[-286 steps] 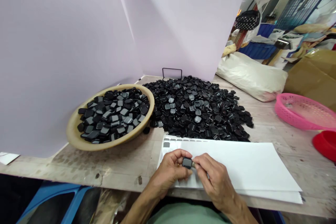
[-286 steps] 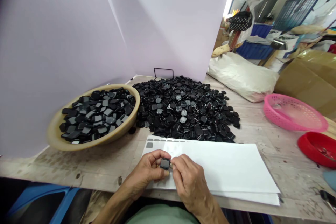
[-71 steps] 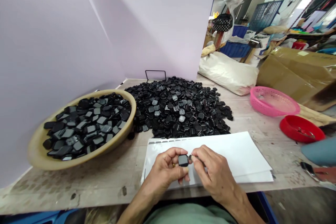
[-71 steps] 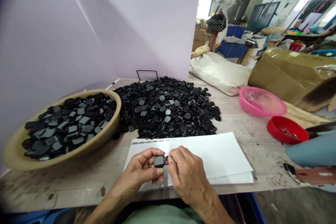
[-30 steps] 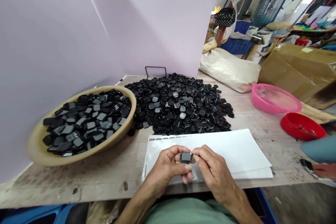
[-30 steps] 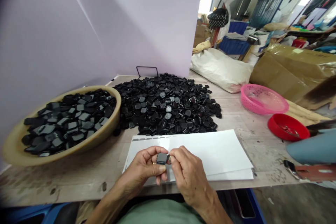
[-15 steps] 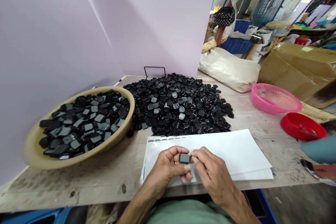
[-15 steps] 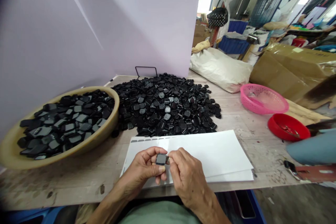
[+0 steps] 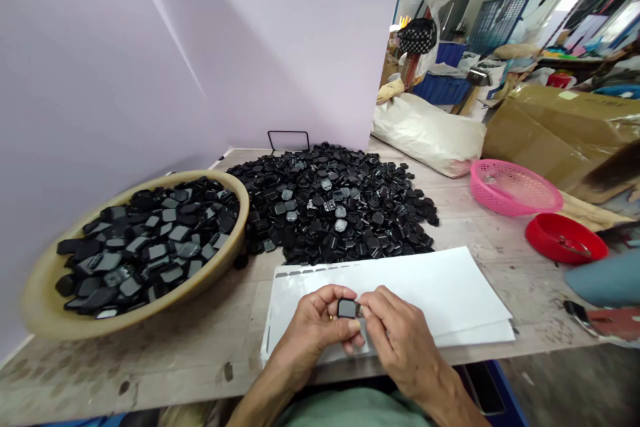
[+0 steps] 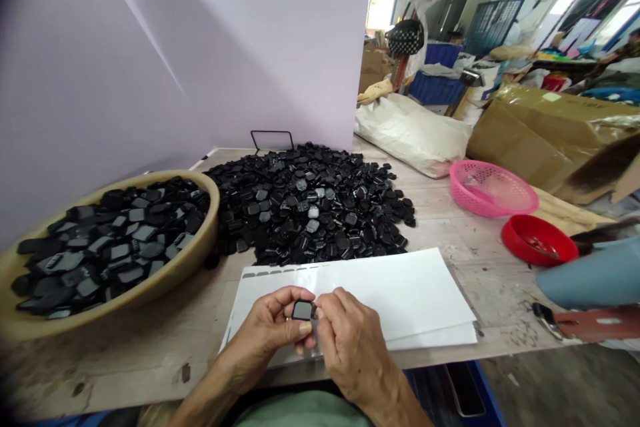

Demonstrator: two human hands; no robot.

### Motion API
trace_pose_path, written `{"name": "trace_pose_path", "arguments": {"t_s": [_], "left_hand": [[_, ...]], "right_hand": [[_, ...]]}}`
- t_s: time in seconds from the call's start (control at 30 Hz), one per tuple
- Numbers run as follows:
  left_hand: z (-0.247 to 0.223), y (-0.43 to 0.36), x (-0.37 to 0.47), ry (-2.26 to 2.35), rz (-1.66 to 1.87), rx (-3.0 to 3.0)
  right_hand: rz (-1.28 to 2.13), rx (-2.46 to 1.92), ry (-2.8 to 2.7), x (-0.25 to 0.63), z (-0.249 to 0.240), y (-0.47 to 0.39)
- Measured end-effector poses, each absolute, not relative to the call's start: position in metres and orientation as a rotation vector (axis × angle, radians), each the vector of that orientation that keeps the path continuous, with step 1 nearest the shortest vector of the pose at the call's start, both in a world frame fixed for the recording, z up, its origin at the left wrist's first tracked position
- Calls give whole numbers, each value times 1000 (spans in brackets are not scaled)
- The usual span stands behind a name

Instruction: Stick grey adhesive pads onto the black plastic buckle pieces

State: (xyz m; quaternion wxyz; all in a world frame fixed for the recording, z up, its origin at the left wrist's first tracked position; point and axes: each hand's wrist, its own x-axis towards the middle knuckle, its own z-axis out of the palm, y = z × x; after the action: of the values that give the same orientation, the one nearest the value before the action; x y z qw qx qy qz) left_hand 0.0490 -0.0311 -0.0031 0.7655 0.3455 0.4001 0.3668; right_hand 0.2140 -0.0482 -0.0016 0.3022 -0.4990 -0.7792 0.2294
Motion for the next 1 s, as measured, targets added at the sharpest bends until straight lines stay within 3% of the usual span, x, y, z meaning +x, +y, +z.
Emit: {"name": "trace_pose_path", "arguments": {"t_s": [1.0], "left_hand": [[-1, -37, 49, 833, 792, 705]], "right_hand": [[317, -1184, -2136, 215, -3, -55]]}}
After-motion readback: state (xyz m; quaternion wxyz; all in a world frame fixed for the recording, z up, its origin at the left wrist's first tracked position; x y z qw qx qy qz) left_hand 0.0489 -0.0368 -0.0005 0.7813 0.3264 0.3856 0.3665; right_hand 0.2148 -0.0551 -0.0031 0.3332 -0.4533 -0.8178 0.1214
